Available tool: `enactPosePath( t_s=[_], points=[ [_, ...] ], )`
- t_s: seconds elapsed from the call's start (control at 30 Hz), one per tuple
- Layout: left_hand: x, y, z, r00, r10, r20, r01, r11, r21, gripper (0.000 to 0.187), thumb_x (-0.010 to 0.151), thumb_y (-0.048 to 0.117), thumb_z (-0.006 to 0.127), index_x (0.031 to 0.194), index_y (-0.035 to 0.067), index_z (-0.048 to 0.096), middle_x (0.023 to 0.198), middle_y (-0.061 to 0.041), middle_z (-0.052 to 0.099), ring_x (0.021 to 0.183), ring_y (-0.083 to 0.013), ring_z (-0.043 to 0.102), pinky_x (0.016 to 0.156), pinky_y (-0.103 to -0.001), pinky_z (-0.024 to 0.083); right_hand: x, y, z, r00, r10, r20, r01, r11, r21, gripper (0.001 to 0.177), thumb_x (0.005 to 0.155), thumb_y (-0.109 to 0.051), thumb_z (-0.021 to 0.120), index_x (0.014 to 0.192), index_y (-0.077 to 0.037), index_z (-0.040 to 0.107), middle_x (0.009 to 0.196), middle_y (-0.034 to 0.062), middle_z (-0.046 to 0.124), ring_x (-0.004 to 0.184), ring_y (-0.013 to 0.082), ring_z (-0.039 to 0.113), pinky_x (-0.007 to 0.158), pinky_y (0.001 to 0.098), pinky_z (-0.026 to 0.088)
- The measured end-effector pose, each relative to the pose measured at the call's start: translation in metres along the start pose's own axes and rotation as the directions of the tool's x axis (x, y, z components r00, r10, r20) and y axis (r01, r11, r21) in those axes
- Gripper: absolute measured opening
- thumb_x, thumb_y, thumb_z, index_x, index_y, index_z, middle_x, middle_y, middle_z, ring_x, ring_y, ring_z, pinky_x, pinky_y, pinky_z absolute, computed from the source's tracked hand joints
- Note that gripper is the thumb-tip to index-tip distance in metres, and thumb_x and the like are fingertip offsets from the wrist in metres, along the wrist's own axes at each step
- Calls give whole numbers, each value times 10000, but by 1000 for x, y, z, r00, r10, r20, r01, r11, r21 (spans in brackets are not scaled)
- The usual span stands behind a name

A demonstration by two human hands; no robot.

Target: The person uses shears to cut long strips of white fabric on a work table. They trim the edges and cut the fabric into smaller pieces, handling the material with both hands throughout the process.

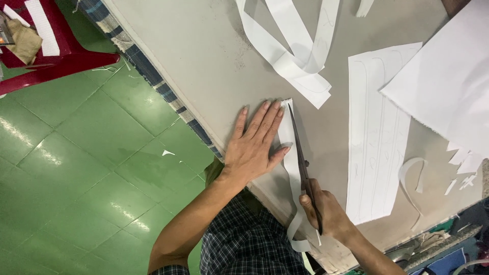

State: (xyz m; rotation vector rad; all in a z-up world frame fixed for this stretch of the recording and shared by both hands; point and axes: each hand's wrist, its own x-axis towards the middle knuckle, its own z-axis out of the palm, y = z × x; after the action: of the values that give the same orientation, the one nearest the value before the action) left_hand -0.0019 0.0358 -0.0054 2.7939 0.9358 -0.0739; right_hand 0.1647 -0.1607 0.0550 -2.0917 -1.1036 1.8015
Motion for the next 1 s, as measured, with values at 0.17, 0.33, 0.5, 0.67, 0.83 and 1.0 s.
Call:
enactPosePath(
  t_s=[0.17, 0.33, 0.5, 0.67, 0.83, 1.0],
  points=[
    [0, 0, 2, 1000, 2, 16, -2, 1000, -19, 799, 1086, 674, 197, 1679, 144, 278, 1741, -50, 133, 1607, -212, 70, 1308, -517, 25, 0, -3, -7, 1000, -2, 8, 3, 999, -35, 555, 977, -588, 312, 1067, -77, 510, 595, 6, 511, 417, 179, 493, 448, 351, 414],
    [0, 0, 3, 1000, 1, 5, -2, 1000, 6, 797, 1089, 685, 190, 1679, 157, 283, 1742, -43, 129, 1608, -211, 64, 1310, -519, 9, -2, -3, -15, 1000, 2, 20, -2, 1000, 8, 501, 995, -558, 358, 1003, -82, 512, 559, -22, 462, 410, 128, 423, 420, 318, 357],
    [0, 1, 5, 1000, 1, 21, -1, 1000, 21, 813, 1078, 697, 151, 1683, 164, 252, 1744, -44, 89, 1610, -212, 33, 1310, -517, -14, -11, 3, -32, 992, -87, 96, 86, 996, 12, 498, 992, -571, 362, 953, -105, 531, 576, -9, 501, 395, 129, 432, 358, 312, 353],
    [1, 0, 2, 1000, 9, 19, -10, 1000, 25, 819, 1069, 686, 124, 1668, 143, 255, 1739, -55, 125, 1608, -215, 64, 1302, -519, -9, -5, -8, -48, 989, -51, 141, 53, 999, -6, 532, 978, -581, 386, 1092, -89, 553, 562, -10, 431, 420, 124, 378, 417, 319, 308],
    [0, 5, 7, 998, -31, -48, 17, 965, -261, 809, 1037, 623, 378, 1644, 102, 255, 1735, -85, 179, 1602, -245, 133, 1290, -566, 7, 5, -25, -45, 962, 245, 122, -222, 959, -177, 510, 1017, -516, 408, 1105, -49, 592, 633, 211, 655, 623, 347, 690, 628, 464, 521],
    [-6, 29, -14, 978, -46, -202, -94, 772, -629, 852, 1058, 493, 523, 1596, -70, 179, 1687, -275, 188, 1595, -400, 217, 1335, -569, 166, -57, 20, -33, 982, -185, 36, 164, 935, 315, 545, 882, -607, 631, 1022, -82, 578, 656, -24, 446, 506, 113, 428, 439, 289, 356]
  ],
)
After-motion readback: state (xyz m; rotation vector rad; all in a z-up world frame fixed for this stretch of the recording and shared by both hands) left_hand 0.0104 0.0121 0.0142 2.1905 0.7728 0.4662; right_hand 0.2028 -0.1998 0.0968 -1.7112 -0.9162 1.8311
